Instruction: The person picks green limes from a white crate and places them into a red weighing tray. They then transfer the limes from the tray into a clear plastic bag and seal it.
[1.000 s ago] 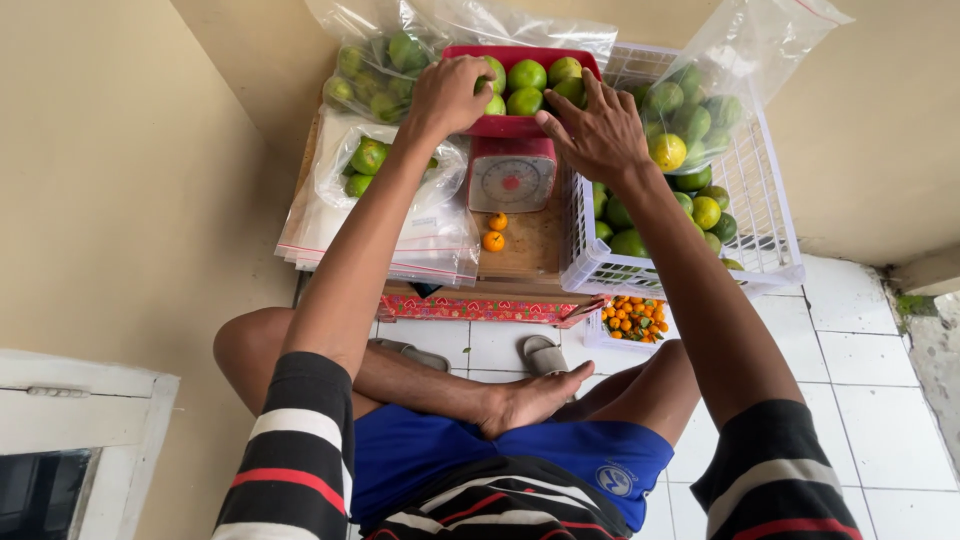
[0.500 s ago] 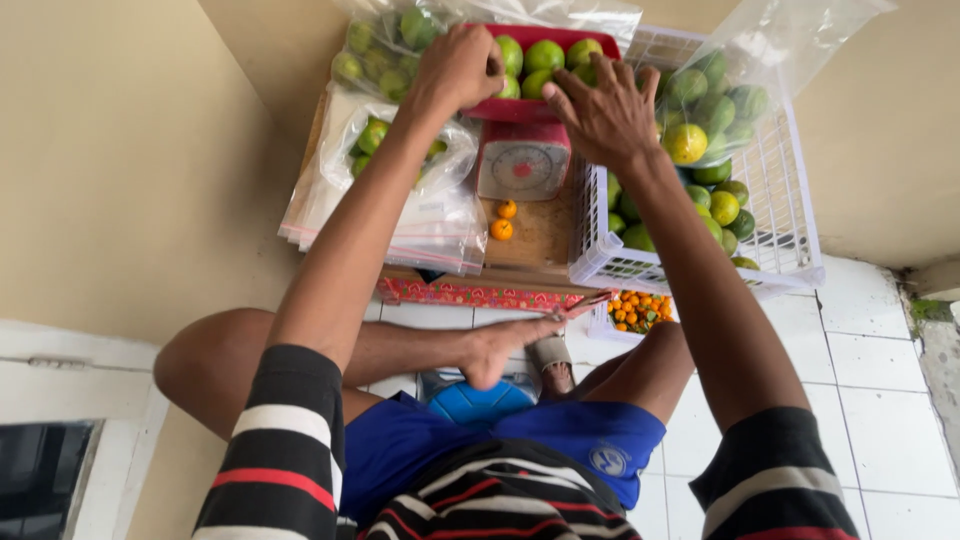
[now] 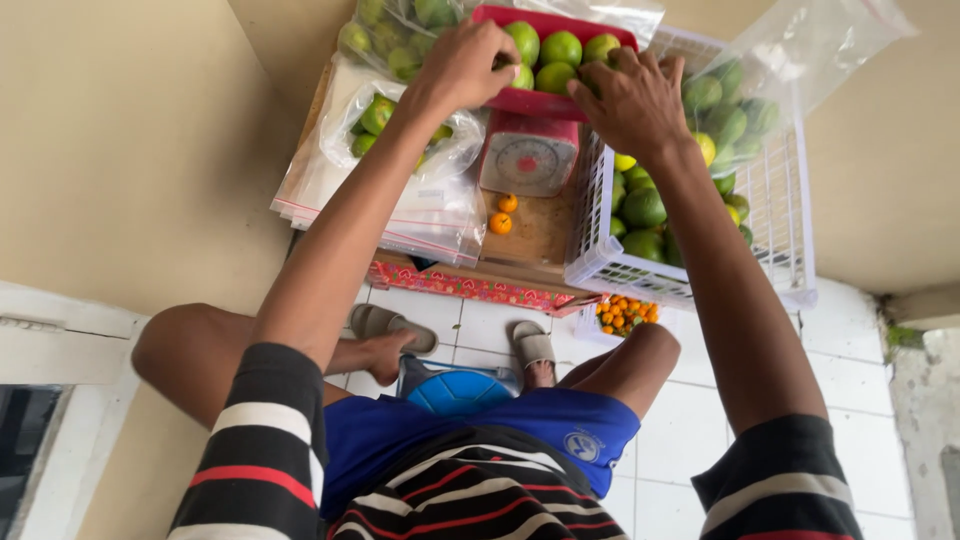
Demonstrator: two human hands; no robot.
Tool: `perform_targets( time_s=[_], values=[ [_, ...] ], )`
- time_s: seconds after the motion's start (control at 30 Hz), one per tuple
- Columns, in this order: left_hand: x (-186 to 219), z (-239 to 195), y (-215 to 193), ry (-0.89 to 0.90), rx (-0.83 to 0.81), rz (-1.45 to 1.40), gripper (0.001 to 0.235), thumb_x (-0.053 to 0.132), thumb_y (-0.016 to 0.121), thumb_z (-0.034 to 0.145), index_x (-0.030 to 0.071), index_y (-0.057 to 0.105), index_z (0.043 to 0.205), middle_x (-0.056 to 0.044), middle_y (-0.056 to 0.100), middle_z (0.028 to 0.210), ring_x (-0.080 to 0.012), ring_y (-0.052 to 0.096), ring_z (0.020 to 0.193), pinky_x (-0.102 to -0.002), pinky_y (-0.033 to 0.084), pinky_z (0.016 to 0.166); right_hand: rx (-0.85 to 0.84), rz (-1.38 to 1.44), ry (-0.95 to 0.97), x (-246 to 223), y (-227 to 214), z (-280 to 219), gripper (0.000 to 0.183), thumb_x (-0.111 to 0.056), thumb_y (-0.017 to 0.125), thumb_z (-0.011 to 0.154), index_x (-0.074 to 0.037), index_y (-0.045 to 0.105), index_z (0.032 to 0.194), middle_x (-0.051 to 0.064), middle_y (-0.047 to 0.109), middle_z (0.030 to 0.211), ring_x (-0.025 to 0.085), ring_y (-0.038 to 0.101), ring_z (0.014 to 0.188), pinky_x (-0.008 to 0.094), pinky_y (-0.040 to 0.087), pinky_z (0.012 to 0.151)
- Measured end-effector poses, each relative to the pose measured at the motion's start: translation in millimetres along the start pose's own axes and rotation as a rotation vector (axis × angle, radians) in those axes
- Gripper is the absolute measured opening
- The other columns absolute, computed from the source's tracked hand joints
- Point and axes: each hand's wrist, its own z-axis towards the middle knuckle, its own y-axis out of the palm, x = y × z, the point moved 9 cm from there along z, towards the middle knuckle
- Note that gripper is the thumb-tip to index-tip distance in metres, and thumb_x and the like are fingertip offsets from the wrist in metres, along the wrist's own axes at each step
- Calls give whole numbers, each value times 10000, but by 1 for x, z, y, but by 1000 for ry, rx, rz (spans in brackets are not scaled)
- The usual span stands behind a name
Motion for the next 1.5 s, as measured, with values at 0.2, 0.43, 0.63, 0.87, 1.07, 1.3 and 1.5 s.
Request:
perform_targets(
  time_s=[0.2,0.43,0.63,0.87,1.07,1.3,1.5],
  values=[
    [8,-24,-7,41,-48,-104,251,116,595,1018,57,686,1245,-127,736,1214,-157,738,820,-442,552,968,-3,53,-25,1,-15,6,260,-268,541,1096,-76,707,1153,159,723,1137,325,668,956,568,391,887],
    [-2,-54,-41,186,189,-170,240,139,583,1010,76,720,1197,-162,720,1145,-393,668,1112,-520,510,960,-44,22,17,13,-9,29,308,-384,550,1051,-189,670,1257,123,740,1025,365,706,1047,561,443,942],
    [-47,-117,-65,110,301,-179,262,114,552,1031,84,666,1265,-124,676,1232,-372,634,1179,-512,508,988,-18,-32,-7,8,0,33,353,-419,565,1048,-180,687,1277,108,767,1024,352,716,1035,533,472,921],
    [-116,-172,-69,-59,393,-210,326,177,588,1016,165,626,1340,-122,618,1307,-375,593,1233,-483,491,1021,114,-207,3,-5,-23,19,253,-387,589,1088,-219,721,1223,7,773,954,234,746,994,451,444,955],
    [-180,-196,-54,-321,364,-165,464,241,631,987,153,535,1433,-157,571,1330,-376,581,1257,-504,476,1038,330,-102,-20,-46,-59,7,218,-373,611,1111,-209,723,1202,16,753,957,229,736,987,402,502,864],
    [-181,-211,-34,-538,105,-119,709,448,615,953,99,397,1530,-262,558,1384,-434,607,1224,-558,524,965,435,242,-110,-136,-62,-10,94,-134,750,873,-176,746,957,69,704,835,314,695,789,416,532,661],
    [-195,-205,-14,-571,168,-53,661,527,508,982,95,419,1475,-252,650,1226,-434,687,1072,-587,564,853,122,313,240,-159,38,-19,480,-457,652,943,-117,634,1281,68,750,704,321,750,642,475,608,593]
  ],
)
